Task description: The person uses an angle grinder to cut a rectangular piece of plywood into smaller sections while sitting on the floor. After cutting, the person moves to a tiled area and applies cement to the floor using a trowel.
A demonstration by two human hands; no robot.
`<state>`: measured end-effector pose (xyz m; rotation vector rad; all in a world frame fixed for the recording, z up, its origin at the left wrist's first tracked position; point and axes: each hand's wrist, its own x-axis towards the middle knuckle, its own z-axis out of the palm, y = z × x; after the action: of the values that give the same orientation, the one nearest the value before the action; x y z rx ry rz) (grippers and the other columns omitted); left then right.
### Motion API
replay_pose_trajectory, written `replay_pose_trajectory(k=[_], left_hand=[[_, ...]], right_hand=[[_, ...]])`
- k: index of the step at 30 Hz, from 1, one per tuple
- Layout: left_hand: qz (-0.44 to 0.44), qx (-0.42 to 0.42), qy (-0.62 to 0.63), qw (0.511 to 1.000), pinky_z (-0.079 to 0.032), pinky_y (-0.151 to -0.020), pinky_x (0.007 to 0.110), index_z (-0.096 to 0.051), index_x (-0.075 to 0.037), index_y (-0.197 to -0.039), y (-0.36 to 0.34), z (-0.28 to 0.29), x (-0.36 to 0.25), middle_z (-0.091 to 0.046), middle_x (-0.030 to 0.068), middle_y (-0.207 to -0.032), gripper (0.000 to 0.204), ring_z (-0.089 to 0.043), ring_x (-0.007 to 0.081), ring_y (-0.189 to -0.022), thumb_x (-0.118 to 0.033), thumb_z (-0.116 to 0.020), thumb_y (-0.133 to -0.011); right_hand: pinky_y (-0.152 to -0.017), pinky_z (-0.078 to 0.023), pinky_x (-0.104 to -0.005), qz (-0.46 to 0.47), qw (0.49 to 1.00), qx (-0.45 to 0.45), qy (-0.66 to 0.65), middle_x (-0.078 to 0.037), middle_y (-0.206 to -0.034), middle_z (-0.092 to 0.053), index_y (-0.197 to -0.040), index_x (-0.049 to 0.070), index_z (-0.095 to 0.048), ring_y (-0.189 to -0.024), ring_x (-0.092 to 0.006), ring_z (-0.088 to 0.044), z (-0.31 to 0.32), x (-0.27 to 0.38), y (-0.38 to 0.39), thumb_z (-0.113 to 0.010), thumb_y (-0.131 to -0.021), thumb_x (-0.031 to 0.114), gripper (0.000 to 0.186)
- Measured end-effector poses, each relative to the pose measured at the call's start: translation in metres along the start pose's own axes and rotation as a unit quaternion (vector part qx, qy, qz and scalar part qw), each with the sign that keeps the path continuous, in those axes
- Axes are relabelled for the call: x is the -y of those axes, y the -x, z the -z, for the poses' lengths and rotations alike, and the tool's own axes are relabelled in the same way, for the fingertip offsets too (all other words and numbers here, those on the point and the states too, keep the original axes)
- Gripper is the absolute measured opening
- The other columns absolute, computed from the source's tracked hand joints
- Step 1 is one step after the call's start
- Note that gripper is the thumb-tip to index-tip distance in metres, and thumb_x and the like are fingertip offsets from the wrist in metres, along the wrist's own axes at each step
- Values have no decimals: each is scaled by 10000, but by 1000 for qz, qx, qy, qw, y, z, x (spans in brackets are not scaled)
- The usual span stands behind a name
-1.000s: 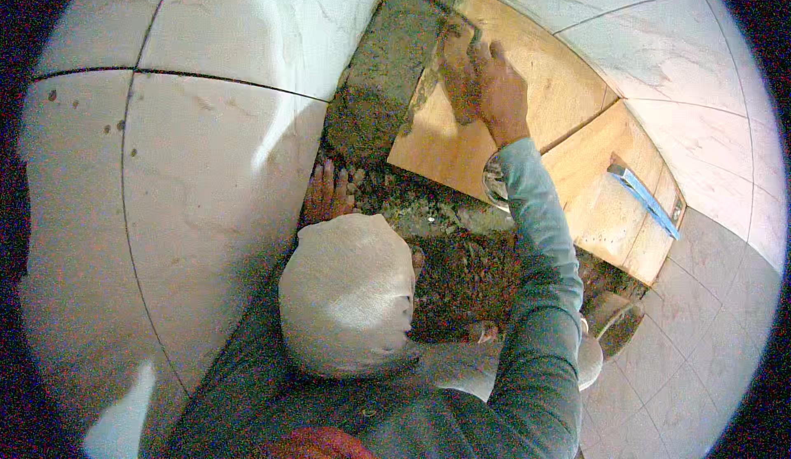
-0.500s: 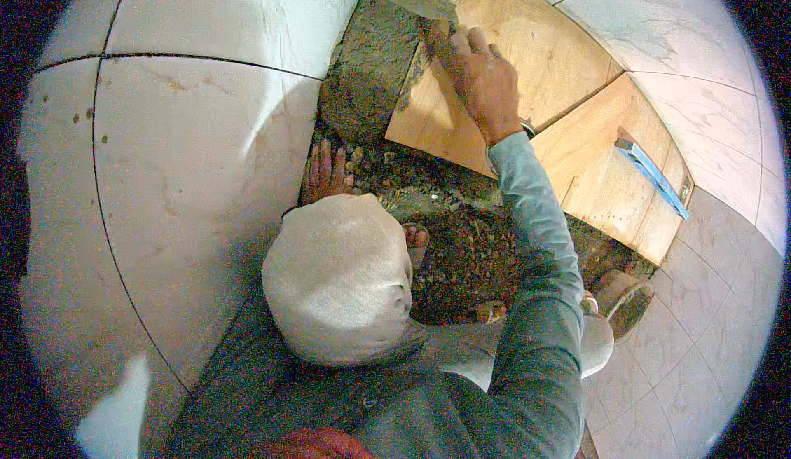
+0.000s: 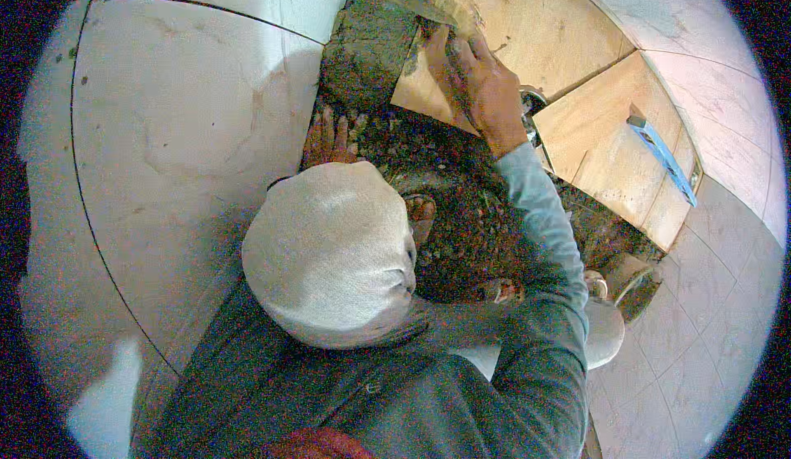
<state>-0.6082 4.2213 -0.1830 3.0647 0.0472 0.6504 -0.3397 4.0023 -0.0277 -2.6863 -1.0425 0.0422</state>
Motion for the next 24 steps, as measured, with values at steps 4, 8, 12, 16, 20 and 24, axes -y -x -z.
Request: replay_pose_trajectory(k=[4, 8, 12, 16, 20, 24], left_hand=[[-32, -37, -73, 996, -390, -1113, 475, -568, -79, -1389, -3, -2, -3, -570, 215, -1419, 581, -554, 365, -1287, -451, -505, -948], [-16, -73, -59, 995, -394, -1111, 477, -565, -84, -1392, -3, -14, -7, -526, 209, -1469, 603, -532, 358, -1314, -461, -550, -921], [-13, -15, -48, 999, -381, -1122, 483, -581, -84, -1379, 2, -3, -8, -501, 208, -1494, 602, -514, 355, -1332, -462, -563, -911], [-25, -15, -72, 997, -363, -1136, 481, -584, -80, -1380, -4, -2, -4, -511, 210, -1484, 595, -506, 355, -1342, -456, -547, -920], [8, -34, -28, 999, -347, -1147, 489, -571, -66, -1391, -1, -4, -12, -469, 217, -1517, 576, -469, 370, -1378, -416, -553, -934], [30, 73, 44, 996, -323, -1163, 517, -493, -42, -1452, 2, 9, -12, -336, 237, -1593, 653, -371, 404, -1447, -387, -626, -915]], right_hand=[[-773, -568, -492, -11, 997, -82, -8, -194, -1303, -609, -1287, 105, -545, -942, -417, -681, 2, -18, -19, -611, -959, 260, 369], [-785, -556, -500, -21, 997, -62, 40, -177, -1268, -609, -1249, 108, -544, -996, -399, -660, 1, -22, -38, -592, -940, 217, 331], [-759, -566, -474, 6, 1000, 13, 17, -157, -1201, -583, -1244, 93, -526, -983, -378, -648, -1, 26, 32, -590, -912, 147, 343], [-749, -546, -466, 32, 998, 37, -49, -154, -1094, -547, -1223, 84, -506, -971, -374, -641, 11, 36, 67, -628, -901, 128, 348], [-856, -544, -450, 45, 946, 128, -293, -174, -1148, -614, -1202, 35, -554, -1047, -386, -648, 37, 23, 59, -614, -989, 239, 301], [-923, -539, -428, 127, 965, 190, -133, -191, -1206, -663, -1230, 38, -621, -1079, -377, -665, 62, -7, 24, -601, -999, 327, 371]])
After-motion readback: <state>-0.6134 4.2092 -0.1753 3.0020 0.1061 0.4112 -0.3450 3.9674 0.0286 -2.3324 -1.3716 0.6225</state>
